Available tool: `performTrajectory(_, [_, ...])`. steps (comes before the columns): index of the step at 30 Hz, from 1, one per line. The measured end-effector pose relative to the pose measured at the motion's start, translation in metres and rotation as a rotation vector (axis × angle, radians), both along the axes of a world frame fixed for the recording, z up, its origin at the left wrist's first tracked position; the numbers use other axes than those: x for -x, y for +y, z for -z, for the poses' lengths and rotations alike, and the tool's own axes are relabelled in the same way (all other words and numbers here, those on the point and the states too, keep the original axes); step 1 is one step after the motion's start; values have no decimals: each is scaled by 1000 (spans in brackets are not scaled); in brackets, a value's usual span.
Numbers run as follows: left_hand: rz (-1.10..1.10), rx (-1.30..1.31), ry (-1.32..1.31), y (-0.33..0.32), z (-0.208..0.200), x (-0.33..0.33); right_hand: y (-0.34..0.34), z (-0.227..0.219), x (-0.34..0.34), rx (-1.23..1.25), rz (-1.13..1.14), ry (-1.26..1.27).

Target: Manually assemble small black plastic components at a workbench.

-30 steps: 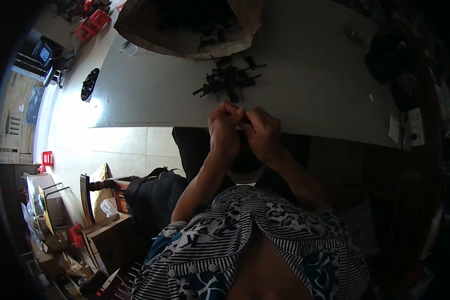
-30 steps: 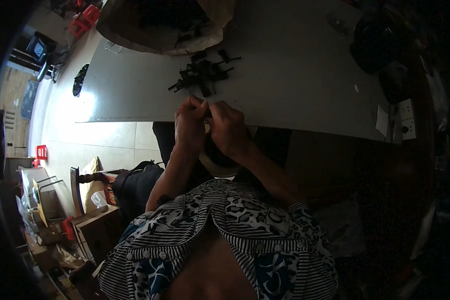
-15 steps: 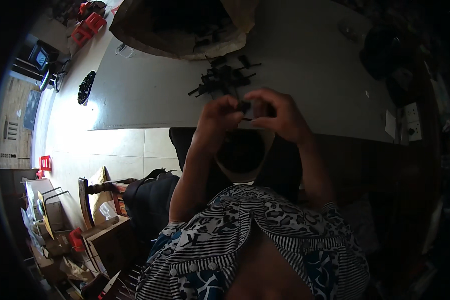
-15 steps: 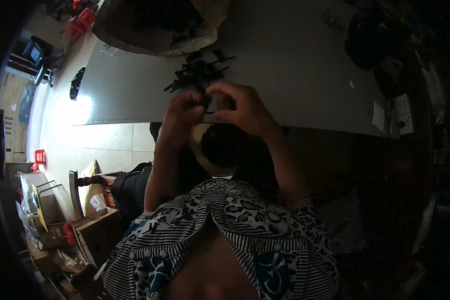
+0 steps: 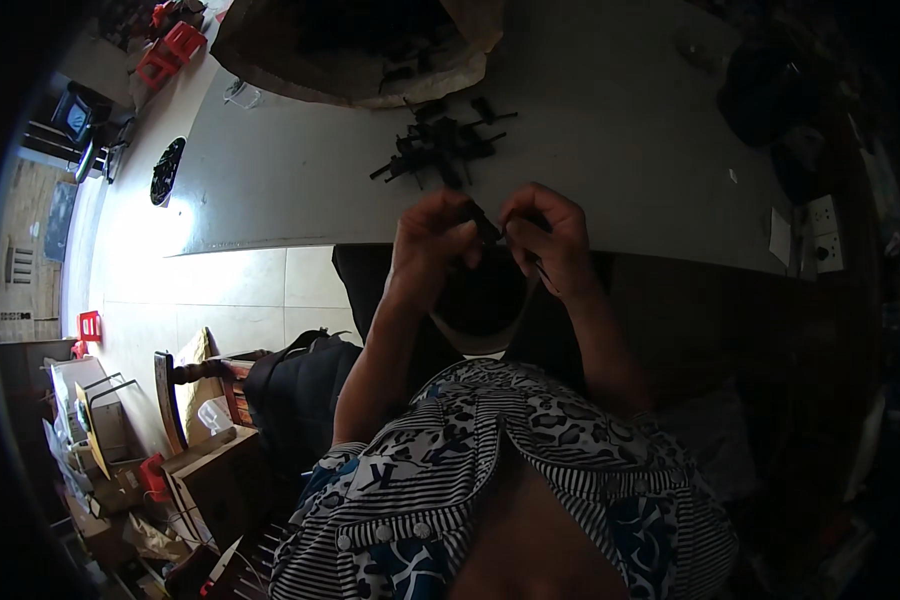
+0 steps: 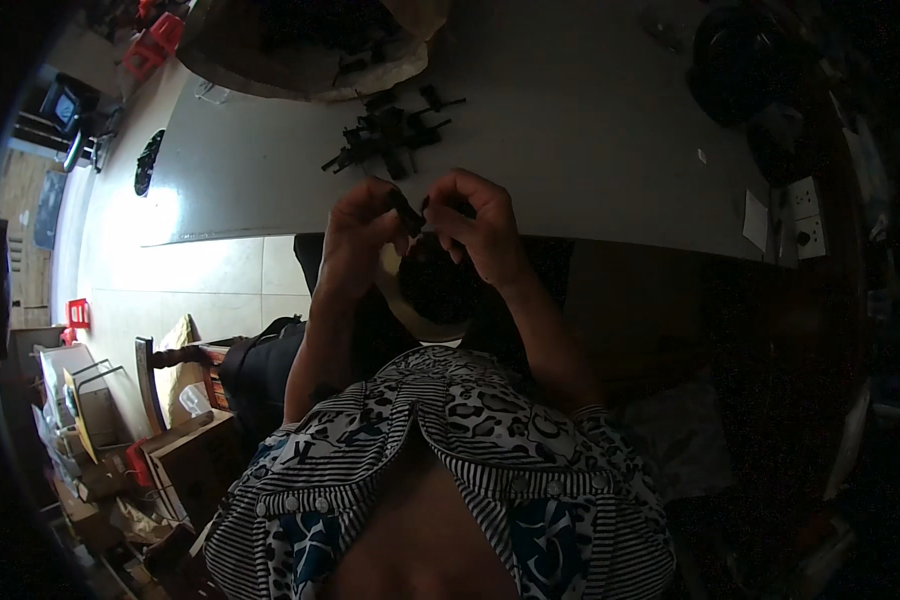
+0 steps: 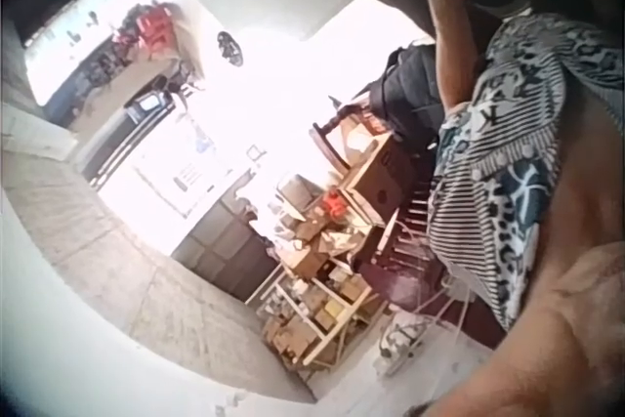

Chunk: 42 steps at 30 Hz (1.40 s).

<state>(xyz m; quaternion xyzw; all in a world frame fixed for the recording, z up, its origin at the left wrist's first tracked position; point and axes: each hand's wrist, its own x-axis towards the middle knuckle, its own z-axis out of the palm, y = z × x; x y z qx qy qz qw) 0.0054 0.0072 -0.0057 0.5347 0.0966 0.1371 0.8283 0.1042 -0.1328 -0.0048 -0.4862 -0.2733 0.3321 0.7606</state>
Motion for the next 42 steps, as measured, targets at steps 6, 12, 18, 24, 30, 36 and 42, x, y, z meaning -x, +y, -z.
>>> performTrajectory(6, [4, -181, 41, -4, -14, 2, 0, -13, 2, 100, -78, 28])
performTrajectory(12, [-81, -444, 101, -10, -11, 4, 5, -11, 10, 199, -3, 49])
performTrajectory(18, [-282, -875, 13, -23, -9, 9, 14, 5, 20, 128, -4, 109])
performTrajectory(24, [-367, -1038, -74, -24, -12, 12, 15, 10, 18, 60, -132, 183])
performTrajectory(30, [-87, -875, 235, -13, -2, 28, -3, 23, -3, 179, 66, 115])
performTrajectory(36, [-76, -826, 208, -19, -5, 27, -19, 13, -2, 118, -134, 226])
performTrajectory(42, [-122, -1004, -12, -34, 4, 16, -1, 29, 10, 118, 67, 78])
